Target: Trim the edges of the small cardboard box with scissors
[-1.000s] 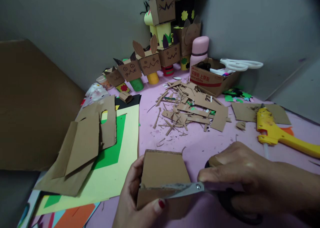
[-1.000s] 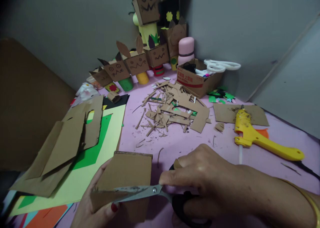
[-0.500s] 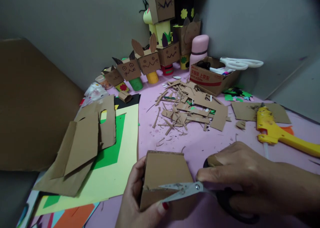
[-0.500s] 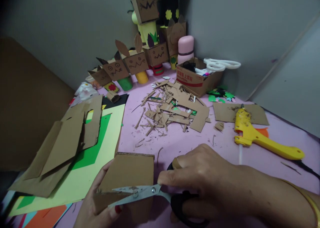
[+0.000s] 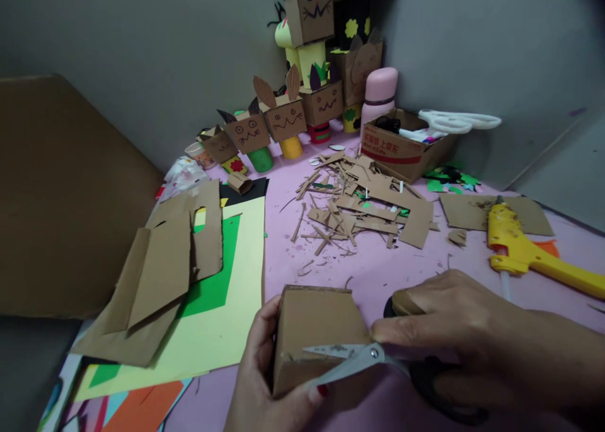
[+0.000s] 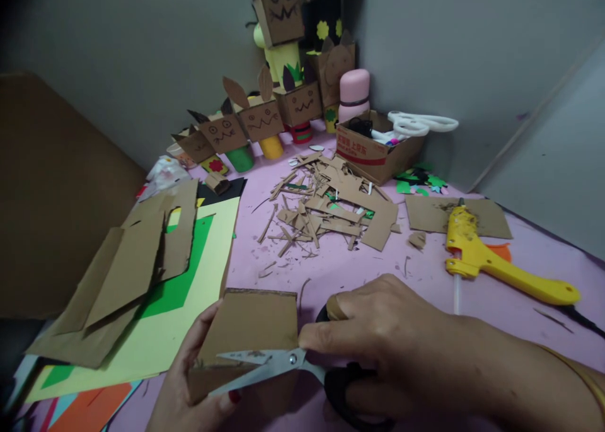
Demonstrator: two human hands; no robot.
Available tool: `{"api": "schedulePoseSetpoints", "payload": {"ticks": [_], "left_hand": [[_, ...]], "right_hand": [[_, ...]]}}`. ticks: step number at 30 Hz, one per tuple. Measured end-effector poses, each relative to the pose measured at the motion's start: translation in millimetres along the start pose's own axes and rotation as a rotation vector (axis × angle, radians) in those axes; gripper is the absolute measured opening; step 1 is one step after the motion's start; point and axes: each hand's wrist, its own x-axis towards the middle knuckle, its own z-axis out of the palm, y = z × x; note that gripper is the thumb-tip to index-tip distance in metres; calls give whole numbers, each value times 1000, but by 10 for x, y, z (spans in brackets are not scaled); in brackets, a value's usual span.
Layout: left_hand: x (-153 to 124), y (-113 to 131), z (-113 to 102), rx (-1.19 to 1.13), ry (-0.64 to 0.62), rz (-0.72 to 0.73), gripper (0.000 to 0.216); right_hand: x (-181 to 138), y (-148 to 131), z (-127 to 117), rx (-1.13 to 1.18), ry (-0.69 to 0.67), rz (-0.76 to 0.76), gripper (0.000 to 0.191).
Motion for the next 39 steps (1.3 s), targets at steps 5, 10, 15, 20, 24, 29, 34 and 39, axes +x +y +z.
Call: {"api": "schedulePoseSetpoints", "payload": {"ticks": [5,10,15,20,24,29,34,39], "left_hand": [[-3,8,16,-7,-7,-34,80],[-2,0,-17,98,45,-3,85],[14,-29,-68,121,12,3,86],[38,-58,-89,83,-69,12,88],[36,-59,-100,88,-119,28,86],[20,-72,-102,122,-116,78,86],[-1,-79,-82,98,-152,65,88],[12,-94,-91,130,-129,100,89]], "right_hand": [[-8,13,27,13,26,-32,53],[3,29,49,-7,65,-78,45],[25,44,59,-16,92,-112,35],[30,30,63,-65,99,-86,30],[-12,-39,73,-210,122,-41,31],[-18,-112,100,-337,158,-60,31],[11,-151,91,-350,177,-88,20],[-5,-205,57,-274,172,-23,25]]}}
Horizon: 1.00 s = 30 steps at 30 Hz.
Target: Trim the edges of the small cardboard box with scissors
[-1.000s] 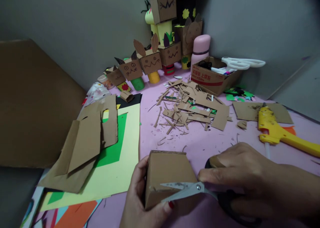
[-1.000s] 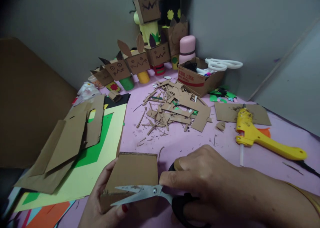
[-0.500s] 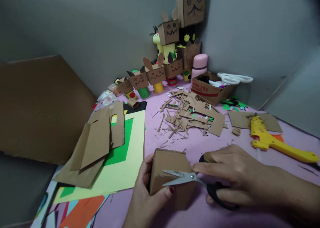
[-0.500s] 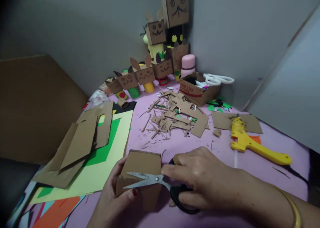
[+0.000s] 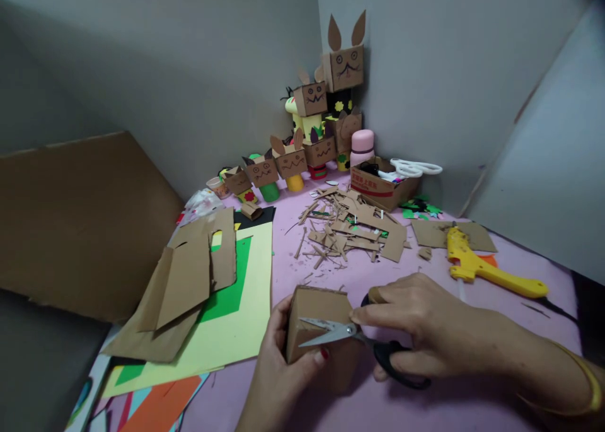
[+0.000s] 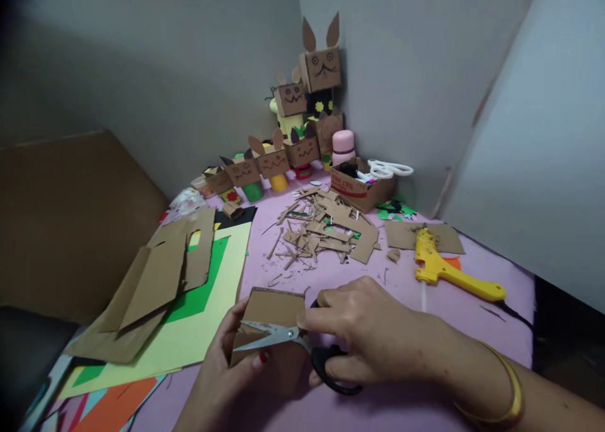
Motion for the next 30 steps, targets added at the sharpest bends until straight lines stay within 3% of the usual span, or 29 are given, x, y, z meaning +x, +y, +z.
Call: {"api": "schedulePoseSetpoints", "payload": {"ticks": [19,30], "left_hand": [[-42,29,15,41,35,-40,93],[-49,15,21,29,-37,-5,88]], "right_hand": [[-20,63,54,96,76,-114,19],[-5,14,67,81,29,-84,26]]}}
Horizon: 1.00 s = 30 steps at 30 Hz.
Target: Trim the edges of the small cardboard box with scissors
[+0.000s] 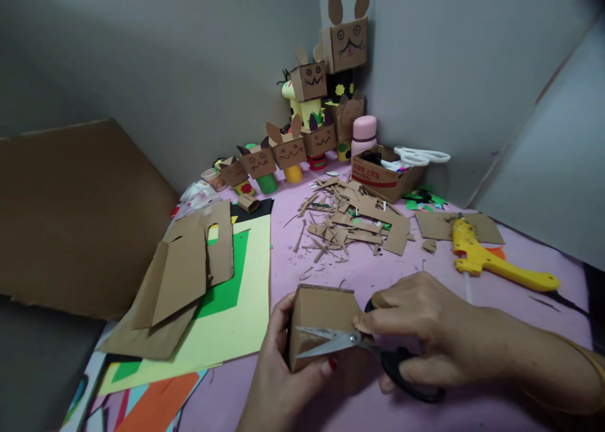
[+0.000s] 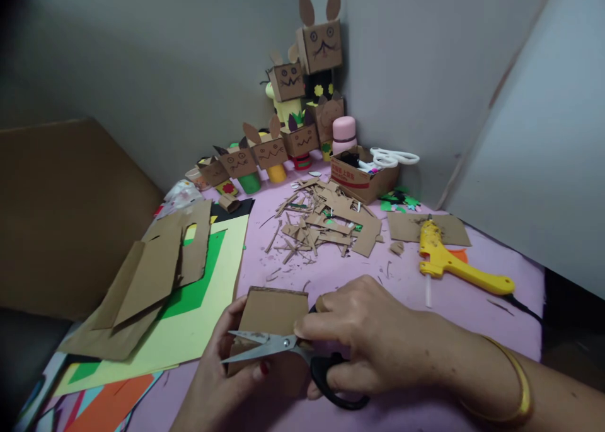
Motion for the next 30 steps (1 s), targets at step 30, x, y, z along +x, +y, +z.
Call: {"api": "schedulePoseSetpoints", "payload": {"ticks": [30], "left_hand": [[-10,-21,29,47,-33,26,85]], "right_hand": [[6,-11,21,-9,52,-82,23]]}}
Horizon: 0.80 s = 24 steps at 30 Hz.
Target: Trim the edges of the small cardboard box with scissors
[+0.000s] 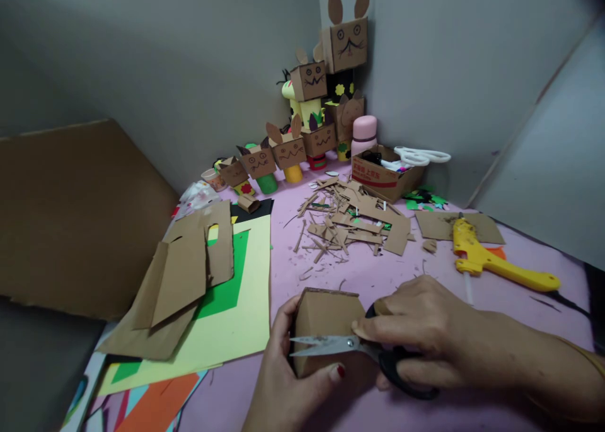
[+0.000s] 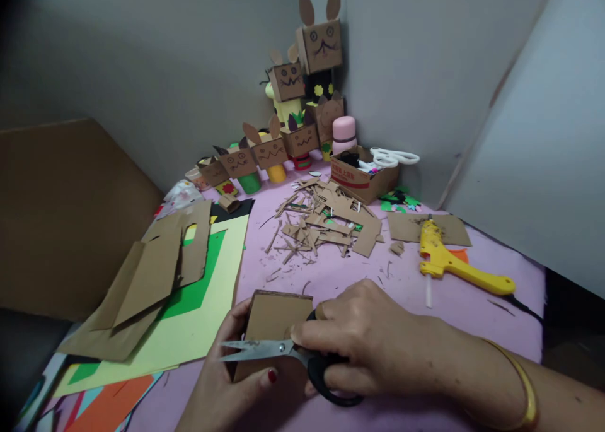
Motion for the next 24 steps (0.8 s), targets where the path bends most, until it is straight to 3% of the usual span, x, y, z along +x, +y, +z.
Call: {"api": "schedulePoseSetpoints", "payload": {"ticks": [3,8,13,17,24], "left_hand": [[9,-24,-14,-121,-21,-53,90],[32,72,-51,-211,82,-35,83],[46,212,-64,-218,139,10,80],[67,204,-94,-91,203,41,79],[91,113,-118,-60,182,-31,89]], "right_hand": [[16,41,36,173,41,61,23],[42,153,67,396,149,374,30],[9,192,19,330,54,321,43],[-17,155,-46,205,-69,320,41],[-18,91,-116,78,-178,306,26]]}}
